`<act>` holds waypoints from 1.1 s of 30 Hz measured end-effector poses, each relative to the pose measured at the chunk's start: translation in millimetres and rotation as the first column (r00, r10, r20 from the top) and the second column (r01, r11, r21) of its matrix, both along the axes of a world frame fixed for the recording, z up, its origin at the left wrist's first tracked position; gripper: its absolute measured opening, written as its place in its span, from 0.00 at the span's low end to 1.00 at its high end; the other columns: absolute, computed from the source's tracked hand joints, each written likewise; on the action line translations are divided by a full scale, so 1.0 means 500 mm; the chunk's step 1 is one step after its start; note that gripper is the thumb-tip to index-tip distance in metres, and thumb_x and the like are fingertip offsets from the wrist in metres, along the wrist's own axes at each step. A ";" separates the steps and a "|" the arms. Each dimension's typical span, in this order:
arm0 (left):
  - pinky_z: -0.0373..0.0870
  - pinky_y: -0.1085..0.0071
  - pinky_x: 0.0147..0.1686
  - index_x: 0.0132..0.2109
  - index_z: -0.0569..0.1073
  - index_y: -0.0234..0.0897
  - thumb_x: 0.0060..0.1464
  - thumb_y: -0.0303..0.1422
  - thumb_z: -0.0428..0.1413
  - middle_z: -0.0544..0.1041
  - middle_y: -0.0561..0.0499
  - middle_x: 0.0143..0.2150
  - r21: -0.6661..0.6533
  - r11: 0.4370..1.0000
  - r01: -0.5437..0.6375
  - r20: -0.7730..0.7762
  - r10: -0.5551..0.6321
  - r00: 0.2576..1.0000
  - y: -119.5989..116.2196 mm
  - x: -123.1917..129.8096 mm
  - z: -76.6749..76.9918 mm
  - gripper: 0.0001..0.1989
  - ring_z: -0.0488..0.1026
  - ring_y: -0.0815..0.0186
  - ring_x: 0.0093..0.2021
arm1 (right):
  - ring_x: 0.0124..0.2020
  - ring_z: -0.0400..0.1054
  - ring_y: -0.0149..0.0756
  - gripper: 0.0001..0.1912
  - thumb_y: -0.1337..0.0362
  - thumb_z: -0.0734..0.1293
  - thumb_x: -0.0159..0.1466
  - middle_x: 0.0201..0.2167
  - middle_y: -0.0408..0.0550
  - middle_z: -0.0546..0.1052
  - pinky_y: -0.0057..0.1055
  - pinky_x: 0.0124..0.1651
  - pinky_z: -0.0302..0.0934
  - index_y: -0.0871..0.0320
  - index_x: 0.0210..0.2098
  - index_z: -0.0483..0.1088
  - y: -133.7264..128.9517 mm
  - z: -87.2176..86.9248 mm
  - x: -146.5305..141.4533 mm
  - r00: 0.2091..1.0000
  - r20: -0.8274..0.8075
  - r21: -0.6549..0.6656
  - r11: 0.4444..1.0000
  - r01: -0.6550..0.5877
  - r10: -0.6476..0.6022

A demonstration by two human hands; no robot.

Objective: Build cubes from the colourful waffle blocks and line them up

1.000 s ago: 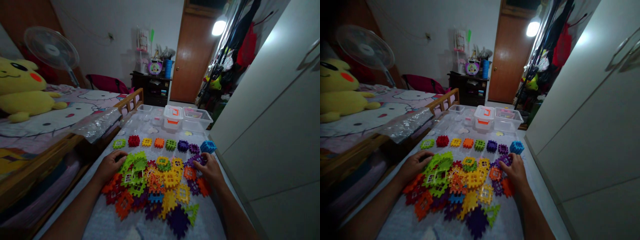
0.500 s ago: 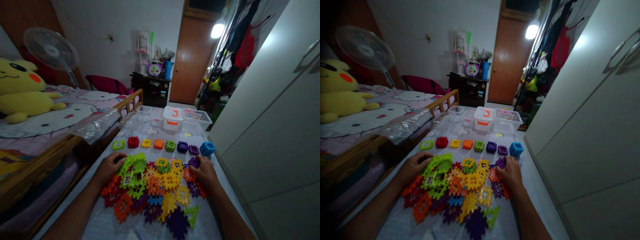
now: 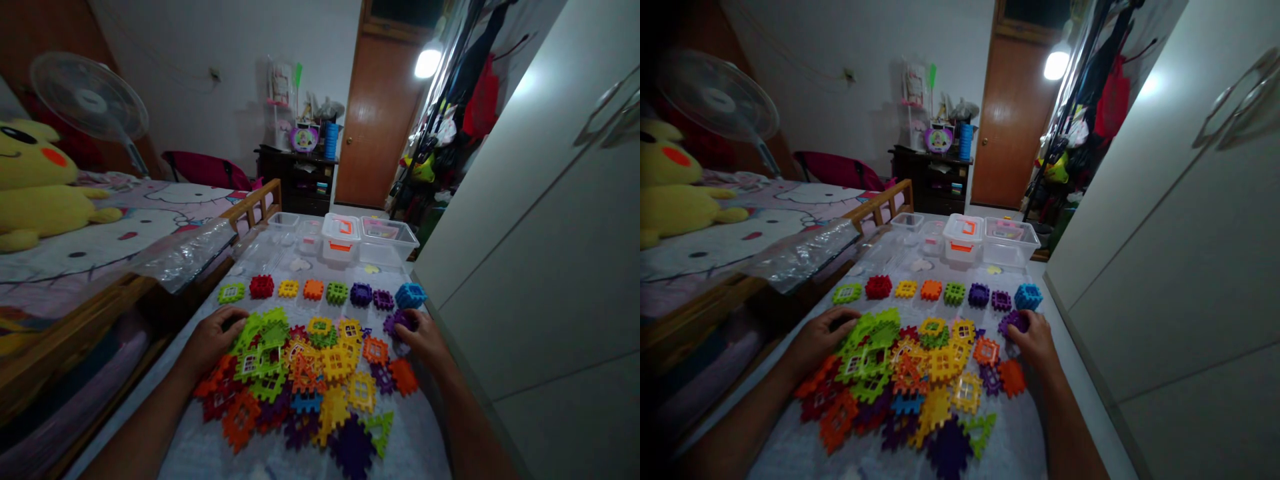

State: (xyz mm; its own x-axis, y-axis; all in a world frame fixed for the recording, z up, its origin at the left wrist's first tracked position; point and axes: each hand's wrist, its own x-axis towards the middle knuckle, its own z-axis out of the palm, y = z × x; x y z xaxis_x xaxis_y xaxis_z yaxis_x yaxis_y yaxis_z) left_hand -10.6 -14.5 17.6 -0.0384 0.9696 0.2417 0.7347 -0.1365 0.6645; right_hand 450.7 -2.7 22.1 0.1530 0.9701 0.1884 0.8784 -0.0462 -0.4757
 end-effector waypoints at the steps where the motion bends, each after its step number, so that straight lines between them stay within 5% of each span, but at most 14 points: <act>1: 0.70 0.69 0.46 0.36 0.77 0.40 0.51 0.47 0.52 0.79 0.50 0.40 0.002 1.000 0.000 -0.003 0.000 1.000 0.000 0.000 0.000 0.17 0.75 0.59 0.43 | 0.42 0.69 0.47 0.24 0.54 0.64 0.54 0.40 0.56 0.73 0.39 0.45 0.62 0.62 0.45 0.72 0.001 0.001 0.005 0.999 -0.024 0.006 1.000 0.024 -0.024; 11: 0.70 0.68 0.46 0.37 0.77 0.40 0.51 0.48 0.52 0.79 0.49 0.41 0.004 1.000 0.014 -0.006 -0.014 1.000 0.003 -0.003 -0.004 0.19 0.76 0.59 0.43 | 0.47 0.66 0.47 0.23 0.55 0.67 0.54 0.44 0.56 0.72 0.38 0.50 0.58 0.60 0.46 0.72 -0.007 -0.005 -0.027 0.989 0.150 -0.066 0.998 -0.002 0.012; 22: 0.69 0.68 0.48 0.37 0.77 0.40 0.51 0.49 0.53 0.79 0.48 0.42 -0.009 1.000 0.011 0.010 -0.010 1.000 0.006 -0.008 -0.013 0.19 0.75 0.58 0.45 | 0.44 0.63 0.46 0.21 0.59 0.67 0.52 0.44 0.54 0.71 0.34 0.42 0.55 0.58 0.45 0.70 -0.013 0.005 -0.045 0.955 0.296 -0.107 0.994 0.034 0.000; 28: 0.70 0.68 0.47 0.38 0.77 0.39 0.52 0.49 0.52 0.79 0.49 0.41 -0.018 0.999 0.027 0.013 -0.027 1.000 0.006 -0.011 -0.013 0.19 0.75 0.59 0.44 | 0.46 0.60 0.48 0.24 0.64 0.66 0.50 0.45 0.54 0.69 0.37 0.44 0.51 0.60 0.47 0.67 -0.022 0.054 -0.056 0.930 0.357 -0.076 0.995 -0.062 0.085; 33: 0.71 0.69 0.46 0.37 0.78 0.40 0.51 0.49 0.53 0.79 0.49 0.41 0.006 1.000 0.022 0.013 -0.022 1.000 0.009 -0.013 -0.018 0.18 0.76 0.59 0.44 | 0.48 0.58 0.48 0.22 0.63 0.67 0.51 0.46 0.54 0.69 0.39 0.48 0.48 0.57 0.47 0.68 0.024 0.126 -0.073 0.858 0.462 -0.042 0.972 -0.232 0.225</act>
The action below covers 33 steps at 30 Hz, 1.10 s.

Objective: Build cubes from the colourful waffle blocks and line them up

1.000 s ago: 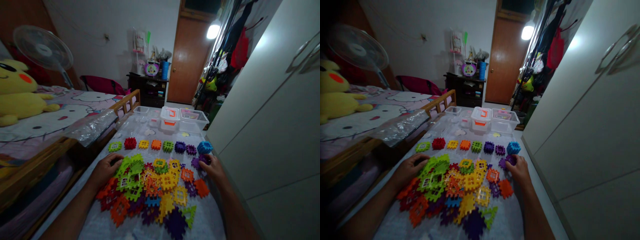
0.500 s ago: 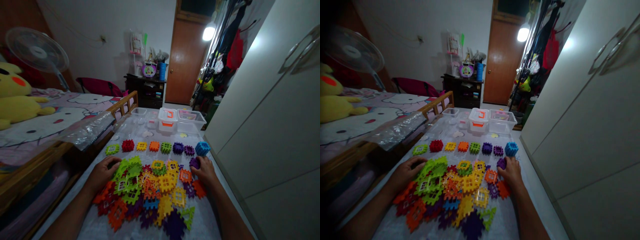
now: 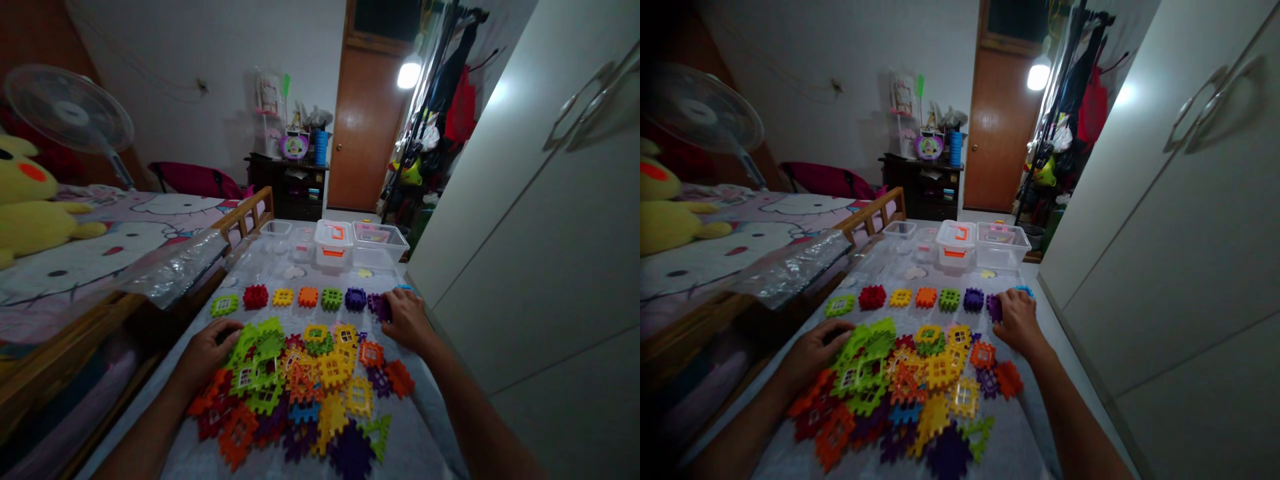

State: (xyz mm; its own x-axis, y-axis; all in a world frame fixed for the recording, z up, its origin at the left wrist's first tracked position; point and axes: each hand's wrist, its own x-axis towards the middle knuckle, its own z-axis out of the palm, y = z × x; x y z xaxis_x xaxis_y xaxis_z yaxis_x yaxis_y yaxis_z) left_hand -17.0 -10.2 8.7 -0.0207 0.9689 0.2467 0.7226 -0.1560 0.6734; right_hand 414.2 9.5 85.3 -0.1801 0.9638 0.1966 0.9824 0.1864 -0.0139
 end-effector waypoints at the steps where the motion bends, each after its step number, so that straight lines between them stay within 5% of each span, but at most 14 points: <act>1: 0.70 0.69 0.46 0.37 0.78 0.40 0.51 0.49 0.53 0.79 0.49 0.41 0.002 1.000 -0.002 0.001 0.002 1.000 0.001 0.000 -0.001 0.18 0.76 0.59 0.44 | 0.49 0.58 0.49 0.21 0.63 0.67 0.52 0.46 0.54 0.70 0.39 0.49 0.47 0.57 0.46 0.68 0.015 0.011 -0.003 0.999 0.030 -0.008 1.000 -0.029 0.030; 7: 0.70 0.67 0.48 0.38 0.77 0.40 0.51 0.48 0.53 0.79 0.48 0.42 -0.024 1.000 -0.001 0.007 0.001 1.000 -0.001 0.003 0.005 0.18 0.75 0.58 0.45 | 0.51 0.57 0.51 0.20 0.63 0.70 0.48 0.45 0.55 0.72 0.45 0.55 0.43 0.57 0.42 0.70 0.097 0.021 -0.004 0.985 0.146 -0.139 0.988 -0.067 0.088; 14: 0.70 0.67 0.47 0.36 0.78 0.40 0.50 0.49 0.53 0.79 0.48 0.41 -0.002 1.000 -0.003 -0.001 0.003 1.000 -0.002 0.003 0.008 0.19 0.75 0.58 0.44 | 0.51 0.58 0.51 0.20 0.65 0.70 0.47 0.45 0.54 0.72 0.49 0.57 0.41 0.56 0.41 0.72 0.127 -0.001 0.004 0.982 0.159 -0.193 0.979 -0.065 0.096; 25: 0.70 0.68 0.47 0.36 0.77 0.40 0.51 0.49 0.53 0.79 0.49 0.41 -0.005 1.000 -0.010 -0.008 0.010 1.000 -0.004 0.006 0.011 0.19 0.75 0.59 0.44 | 0.53 0.58 0.54 0.24 0.63 0.72 0.46 0.45 0.55 0.73 0.48 0.57 0.44 0.57 0.45 0.72 0.126 -0.013 0.002 0.981 0.162 -0.199 0.978 -0.070 0.103; 33: 0.70 0.68 0.47 0.36 0.77 0.40 0.50 0.50 0.53 0.79 0.49 0.40 -0.009 1.000 -0.016 0.003 0.016 1.000 -0.004 0.008 0.015 0.19 0.76 0.59 0.43 | 0.59 0.52 0.56 0.29 0.64 0.69 0.53 0.56 0.57 0.67 0.49 0.59 0.42 0.59 0.54 0.66 0.068 0.033 0.009 0.994 0.105 -0.044 0.998 -0.038 0.042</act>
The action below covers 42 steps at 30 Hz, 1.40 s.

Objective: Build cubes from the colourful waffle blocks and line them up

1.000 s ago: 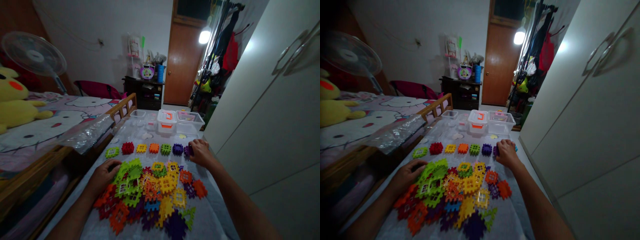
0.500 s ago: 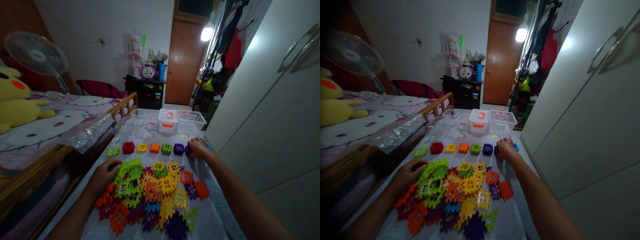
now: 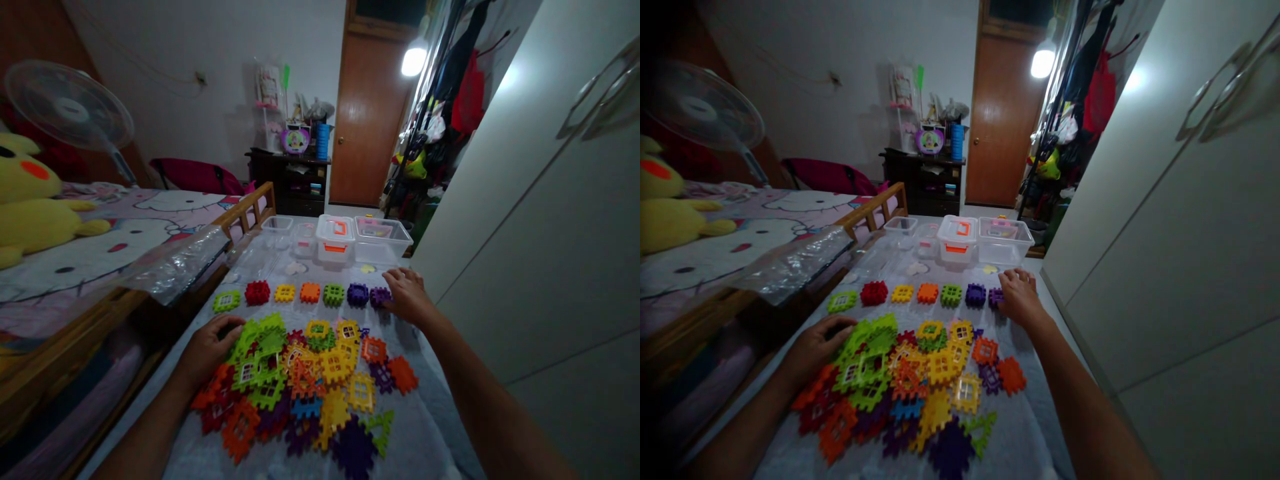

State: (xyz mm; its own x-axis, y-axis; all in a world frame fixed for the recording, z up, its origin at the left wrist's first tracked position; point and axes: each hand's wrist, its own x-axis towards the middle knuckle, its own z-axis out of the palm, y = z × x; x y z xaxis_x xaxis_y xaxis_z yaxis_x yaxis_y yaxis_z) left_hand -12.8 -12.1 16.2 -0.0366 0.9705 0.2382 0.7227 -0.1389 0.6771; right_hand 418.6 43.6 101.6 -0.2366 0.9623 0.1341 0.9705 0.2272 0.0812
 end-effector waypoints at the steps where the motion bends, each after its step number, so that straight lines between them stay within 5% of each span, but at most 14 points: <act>1: 0.70 0.68 0.47 0.36 0.77 0.40 0.51 0.50 0.53 0.79 0.49 0.40 -0.002 1.000 0.000 0.000 0.000 1.000 0.000 0.000 -0.001 0.19 0.76 0.59 0.43 | 0.59 0.52 0.55 0.28 0.64 0.68 0.54 0.56 0.57 0.67 0.47 0.59 0.44 0.60 0.55 0.65 -0.016 0.003 0.003 0.999 -0.037 0.037 0.999 0.006 -0.005; 3: 0.70 0.68 0.47 0.36 0.77 0.40 0.50 0.49 0.53 0.79 0.49 0.40 -0.010 1.000 0.001 0.002 -0.001 1.000 0.001 0.000 -0.001 0.19 0.75 0.59 0.44 | 0.56 0.57 0.52 0.25 0.64 0.67 0.57 0.54 0.57 0.69 0.43 0.57 0.49 0.60 0.54 0.66 -0.053 0.002 0.008 0.990 -0.139 0.052 0.999 -0.007 0.014; 8: 0.70 0.68 0.47 0.36 0.77 0.39 0.49 0.50 0.53 0.79 0.49 0.40 -0.020 1.000 -0.012 0.009 0.013 1.000 -0.002 0.005 0.007 0.19 0.76 0.59 0.43 | 0.44 0.68 0.41 0.16 0.63 0.65 0.59 0.43 0.51 0.73 0.33 0.47 0.61 0.57 0.47 0.69 -0.130 -0.040 0.001 0.911 -0.403 -0.213 0.960 -0.183 0.085; 14: 0.70 0.68 0.47 0.36 0.77 0.39 0.48 0.50 0.53 0.79 0.49 0.39 -0.024 0.999 -0.029 0.004 0.029 1.000 -0.004 0.009 0.014 0.20 0.76 0.59 0.43 | 0.51 0.64 0.44 0.27 0.59 0.67 0.58 0.49 0.56 0.69 0.36 0.54 0.58 0.61 0.55 0.64 -0.144 -0.094 -0.035 0.896 -0.442 -0.249 0.955 -0.158 0.033; 19: 0.70 0.67 0.46 0.36 0.77 0.38 0.48 0.49 0.53 0.79 0.48 0.40 -0.042 0.999 -0.027 0.026 0.028 0.999 -0.003 0.010 0.012 0.20 0.75 0.58 0.43 | 0.52 0.62 0.43 0.26 0.58 0.66 0.59 0.50 0.55 0.67 0.37 0.56 0.57 0.60 0.56 0.65 -0.137 -0.095 -0.039 0.876 -0.480 -0.279 0.942 -0.190 0.034; 25: 0.70 0.67 0.47 0.36 0.77 0.39 0.49 0.49 0.53 0.79 0.49 0.40 -0.032 0.999 -0.029 0.016 0.029 0.999 -0.004 0.007 0.009 0.19 0.75 0.58 0.44 | 0.57 0.57 0.49 0.42 0.55 0.74 0.48 0.55 0.55 0.63 0.41 0.60 0.54 0.59 0.60 0.61 -0.146 -0.092 -0.020 0.878 -0.475 -0.355 0.898 -0.260 0.067; 34: 0.69 0.67 0.48 0.37 0.77 0.39 0.49 0.49 0.52 0.79 0.49 0.40 -0.027 0.999 -0.028 0.007 0.028 1.000 -0.003 0.005 0.005 0.19 0.75 0.58 0.44 | 0.46 0.67 0.42 0.28 0.56 0.69 0.56 0.48 0.53 0.72 0.38 0.51 0.61 0.58 0.54 0.66 -0.135 -0.101 -0.022 0.786 -0.616 -0.283 0.916 -0.284 0.053; 40: 0.70 0.68 0.46 0.36 0.77 0.39 0.49 0.49 0.53 0.79 0.49 0.39 -0.017 1.000 -0.023 0.015 0.023 1.000 -0.003 0.006 0.008 0.19 0.76 0.58 0.43 | 0.29 0.68 0.34 0.18 0.54 0.57 0.66 0.28 0.45 0.75 0.30 0.33 0.60 0.58 0.33 0.72 -0.120 -0.107 -0.005 0.669 -0.739 -0.300 0.926 -0.230 -0.073; 42: 0.70 0.67 0.46 0.36 0.77 0.39 0.49 0.49 0.53 0.79 0.49 0.40 -0.022 0.999 -0.027 0.015 0.027 1.000 -0.002 0.005 0.005 0.19 0.75 0.58 0.43 | 0.27 0.66 0.34 0.17 0.55 0.57 0.65 0.25 0.43 0.73 0.29 0.31 0.58 0.58 0.35 0.72 -0.115 -0.117 -0.001 0.671 -0.735 -0.274 0.948 -0.160 -0.099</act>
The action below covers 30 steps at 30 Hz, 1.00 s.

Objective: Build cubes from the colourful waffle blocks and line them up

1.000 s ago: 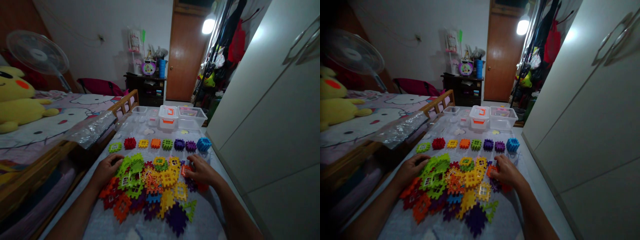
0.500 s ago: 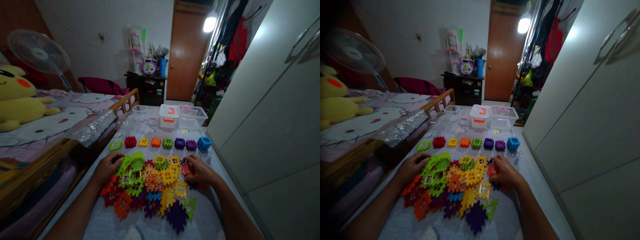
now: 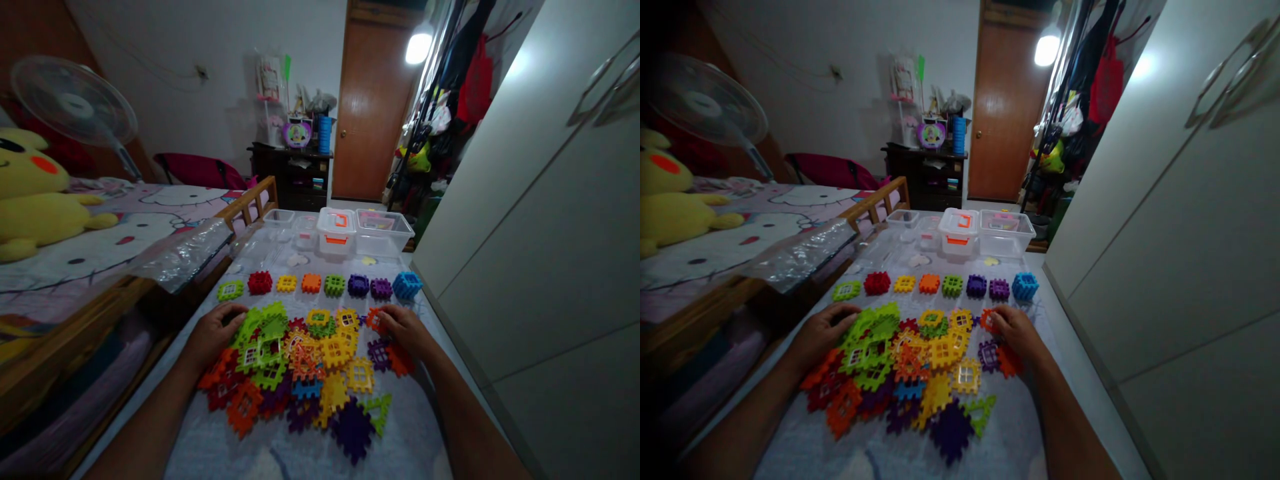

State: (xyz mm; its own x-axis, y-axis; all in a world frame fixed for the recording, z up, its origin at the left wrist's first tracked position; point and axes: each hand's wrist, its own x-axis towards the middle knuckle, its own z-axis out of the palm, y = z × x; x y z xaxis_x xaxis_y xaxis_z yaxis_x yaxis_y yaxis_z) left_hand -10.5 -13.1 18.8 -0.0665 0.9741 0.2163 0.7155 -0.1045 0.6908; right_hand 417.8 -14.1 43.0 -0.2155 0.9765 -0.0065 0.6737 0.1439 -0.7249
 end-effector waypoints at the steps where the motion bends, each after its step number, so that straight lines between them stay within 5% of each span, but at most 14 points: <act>1: 0.70 0.67 0.46 0.37 0.77 0.39 0.49 0.49 0.53 0.79 0.49 0.40 -0.005 1.000 0.000 -0.001 0.000 1.000 0.000 -0.001 -0.001 0.19 0.75 0.58 0.44 | 0.26 0.66 0.34 0.16 0.56 0.57 0.65 0.24 0.42 0.72 0.29 0.30 0.57 0.58 0.38 0.72 0.003 -0.006 0.001 0.999 0.017 0.013 0.999 0.037 -0.037; 9: 0.70 0.67 0.46 0.36 0.77 0.39 0.49 0.48 0.53 0.79 0.49 0.39 0.003 1.000 0.007 0.023 -0.007 1.000 0.002 -0.001 -0.007 0.18 0.75 0.59 0.43 | 0.40 0.67 0.39 0.18 0.60 0.66 0.57 0.42 0.51 0.70 0.34 0.43 0.62 0.58 0.46 0.70 0.008 -0.004 0.029 0.965 0.223 0.164 0.981 0.106 -0.141; 12: 0.70 0.67 0.47 0.36 0.77 0.39 0.49 0.48 0.53 0.79 0.49 0.39 0.007 1.000 0.006 0.024 -0.006 1.000 0.002 -0.001 -0.008 0.18 0.75 0.59 0.43 | 0.37 0.66 0.37 0.17 0.59 0.68 0.55 0.39 0.48 0.70 0.32 0.39 0.61 0.57 0.43 0.69 -0.013 0.022 0.053 0.972 0.230 -0.054 0.998 -0.027 0.039; 16: 0.69 0.66 0.48 0.37 0.77 0.39 0.49 0.47 0.53 0.79 0.49 0.40 -0.005 1.000 -0.003 0.015 0.003 1.000 0.000 0.001 -0.005 0.18 0.75 0.58 0.44 | 0.34 0.63 0.34 0.23 0.60 0.73 0.49 0.34 0.43 0.69 0.28 0.35 0.59 0.57 0.43 0.66 -0.048 0.055 0.064 0.955 0.168 -0.319 0.930 -0.182 0.244; 19: 0.69 0.66 0.48 0.36 0.77 0.39 0.48 0.48 0.53 0.79 0.49 0.40 0.000 1.000 -0.010 0.017 0.010 1.000 -0.002 0.004 0.001 0.18 0.75 0.58 0.44 | 0.38 0.62 0.36 0.26 0.61 0.75 0.46 0.38 0.45 0.68 0.30 0.40 0.59 0.57 0.42 0.66 -0.063 0.071 0.049 0.921 0.271 -0.292 0.935 -0.200 0.281; 23: 0.69 0.66 0.48 0.36 0.77 0.39 0.48 0.48 0.53 0.79 0.49 0.39 -0.003 1.000 -0.015 0.021 0.015 1.000 -0.004 0.008 0.007 0.18 0.75 0.58 0.44 | 0.39 0.62 0.38 0.17 0.64 0.72 0.47 0.38 0.47 0.68 0.32 0.43 0.59 0.57 0.36 0.66 -0.067 0.067 0.025 0.885 0.389 -0.205 0.961 -0.186 0.255; 27: 0.69 0.65 0.49 0.36 0.76 0.39 0.48 0.48 0.53 0.79 0.48 0.41 -0.012 1.000 -0.014 0.012 0.014 1.000 -0.004 0.008 0.008 0.18 0.75 0.58 0.45 | 0.32 0.62 0.34 0.09 0.68 0.67 0.49 0.32 0.45 0.69 0.29 0.35 0.59 0.55 0.30 0.65 -0.062 0.048 0.030 0.921 0.333 -0.143 0.976 -0.164 0.203; 30: 0.68 0.65 0.49 0.36 0.77 0.40 0.48 0.49 0.53 0.79 0.49 0.41 -0.003 1.000 -0.013 0.013 0.013 1.000 -0.004 0.007 0.007 0.18 0.75 0.57 0.45 | 0.27 0.60 0.30 0.07 0.71 0.64 0.50 0.27 0.41 0.67 0.25 0.27 0.55 0.55 0.29 0.63 -0.056 0.042 0.054 0.965 0.198 -0.215 0.968 -0.129 0.173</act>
